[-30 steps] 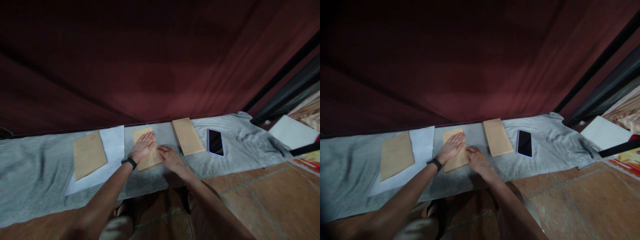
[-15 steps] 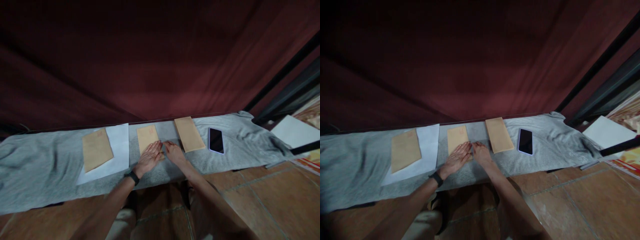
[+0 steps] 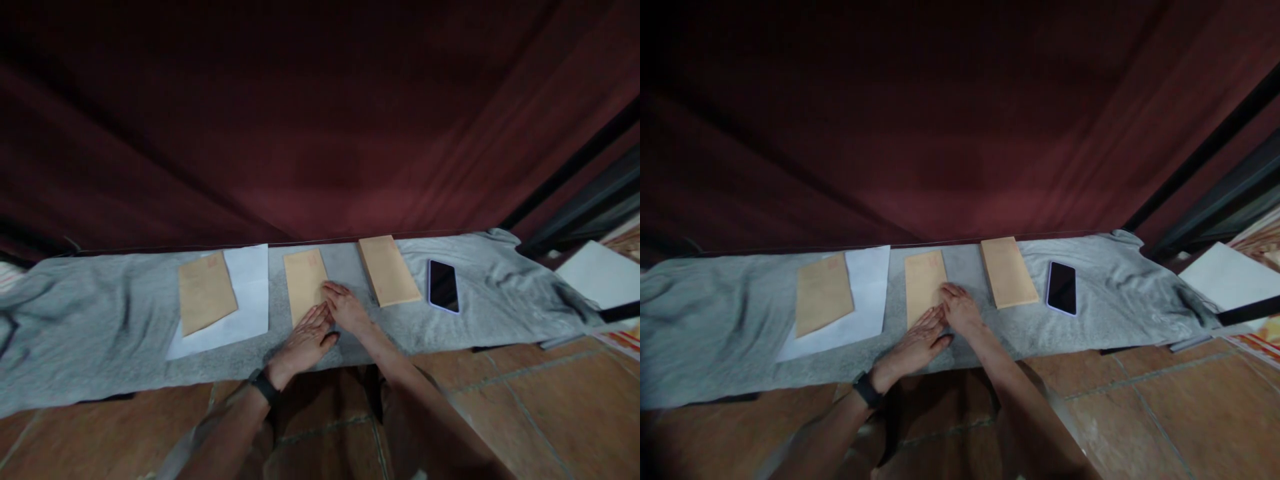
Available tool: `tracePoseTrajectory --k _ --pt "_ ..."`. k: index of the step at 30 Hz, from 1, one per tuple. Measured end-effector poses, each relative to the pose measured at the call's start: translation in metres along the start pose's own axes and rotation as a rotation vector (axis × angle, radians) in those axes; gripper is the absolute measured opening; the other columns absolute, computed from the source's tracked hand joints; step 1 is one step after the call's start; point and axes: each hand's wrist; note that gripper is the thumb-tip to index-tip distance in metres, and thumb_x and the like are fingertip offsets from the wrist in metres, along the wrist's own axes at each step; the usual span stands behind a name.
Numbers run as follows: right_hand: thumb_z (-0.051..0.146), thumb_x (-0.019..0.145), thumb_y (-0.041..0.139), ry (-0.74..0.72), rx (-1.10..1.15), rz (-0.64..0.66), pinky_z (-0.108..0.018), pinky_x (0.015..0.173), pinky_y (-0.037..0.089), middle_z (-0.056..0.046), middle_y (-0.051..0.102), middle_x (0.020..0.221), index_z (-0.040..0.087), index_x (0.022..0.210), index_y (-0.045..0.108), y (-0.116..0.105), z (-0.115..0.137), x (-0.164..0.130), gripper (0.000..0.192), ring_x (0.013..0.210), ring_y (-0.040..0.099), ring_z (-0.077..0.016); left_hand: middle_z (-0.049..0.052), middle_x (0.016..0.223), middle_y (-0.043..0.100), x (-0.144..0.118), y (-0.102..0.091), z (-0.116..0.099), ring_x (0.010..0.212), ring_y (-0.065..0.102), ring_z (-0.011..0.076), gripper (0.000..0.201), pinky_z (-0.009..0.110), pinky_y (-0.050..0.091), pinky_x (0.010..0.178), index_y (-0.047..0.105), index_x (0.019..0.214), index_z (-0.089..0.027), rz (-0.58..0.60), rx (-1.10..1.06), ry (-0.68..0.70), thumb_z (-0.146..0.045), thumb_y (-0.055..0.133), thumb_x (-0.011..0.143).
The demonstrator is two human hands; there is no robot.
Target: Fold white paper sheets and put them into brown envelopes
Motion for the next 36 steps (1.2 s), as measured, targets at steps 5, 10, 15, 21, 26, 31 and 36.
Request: tracePoseTrajectory --k 5,10,15,21,26,31,36 --pt "0.011 0.098 0.042 -0.071 -0.021 0.013 -0.036 0.120 0.035 -0.011 0.053 0.150 0.013 0.139 0.057 0.003 -0.004 -0.002 0.044 0.140 0.047 -0.0172 0.007 0.126 0.072 0.006 -0.023 0.012 0.122 0.063 0.0200 0.035 0.038 0.048 0.109 0.069 0.123 -0.024 -0.146 -0.263 -0.023 -0.026 0.044 0.099" --pt "0.021 0.104 0.039 -0.062 -0.051 -0.006 -0.038 0.121 0.033 -0.010 0.052 0.152 0.015 0.143 0.055 0.007 -0.005 -0.002 0.043 0.141 0.047 -0.0185 0.014 0.155 0.047 0.018 -0.024 0.036 0.146 0.040 0.0245 0.051 0.044 0.034 0.120 0.047 0.147 -0.012 -0.387 -0.027 -0.261 -0.032 0.035 0.103" --pt "0.032 0.105 0.040 -0.063 -0.186 0.007 -0.045 0.124 0.027 -0.009 0.038 0.160 0.015 0.150 0.046 0.019 -0.005 -0.005 0.049 0.147 0.038 -0.0240 0.010 0.164 0.031 0.023 -0.010 0.049 0.154 0.022 0.0246 0.057 0.049 0.021 0.125 0.034 0.156 -0.014 -0.213 0.218 -0.306 -0.038 0.025 0.104" --pt "0.037 0.105 0.036 -0.100 -0.239 0.069 -0.047 0.126 0.021 -0.009 0.030 0.163 0.015 0.157 0.034 0.021 -0.006 -0.014 0.056 0.151 0.030 -0.0236 0.006 0.166 0.026 0.011 -0.006 0.045 0.155 0.018 0.0229 0.058 0.051 0.017 0.125 0.027 0.158 -0.016 -0.077 0.247 -0.245 -0.038 0.021 0.105" --pt "0.037 0.105 0.036 -0.177 -0.213 0.146 -0.046 0.126 0.020 -0.010 0.029 0.164 0.016 0.158 0.030 0.013 -0.014 -0.024 0.057 0.152 0.027 -0.0218 0.010 0.165 0.028 -0.010 -0.008 0.034 0.155 0.020 0.0224 0.063 0.050 0.018 0.125 0.026 0.158 -0.016 -0.046 0.247 -0.129 -0.048 0.027 0.104" --pt "0.043 0.102 0.044 -0.204 -0.157 0.222 -0.049 0.126 0.020 -0.010 0.025 0.166 0.020 0.161 0.023 0.005 -0.019 -0.033 0.066 0.153 0.023 -0.0226 0.016 0.163 0.032 -0.020 -0.004 0.015 0.153 0.025 0.0270 0.064 0.054 0.017 0.124 0.031 0.156 -0.012 -0.124 0.296 -0.115 -0.047 0.037 0.103" --pt "0.036 0.098 0.054 -0.220 -0.068 0.255 -0.050 0.126 0.022 -0.007 0.031 0.164 0.025 0.158 0.030 -0.003 -0.019 -0.033 0.065 0.152 0.028 -0.0212 0.018 0.157 0.043 -0.015 -0.003 0.007 0.149 0.035 0.0286 0.054 0.058 0.026 0.121 0.043 0.149 -0.010 -0.124 0.331 -0.123 -0.038 0.037 0.104"
Point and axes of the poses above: each hand's wrist, its own x-axis towards the middle knuckle, its own y-axis out of the palm, z = x × y
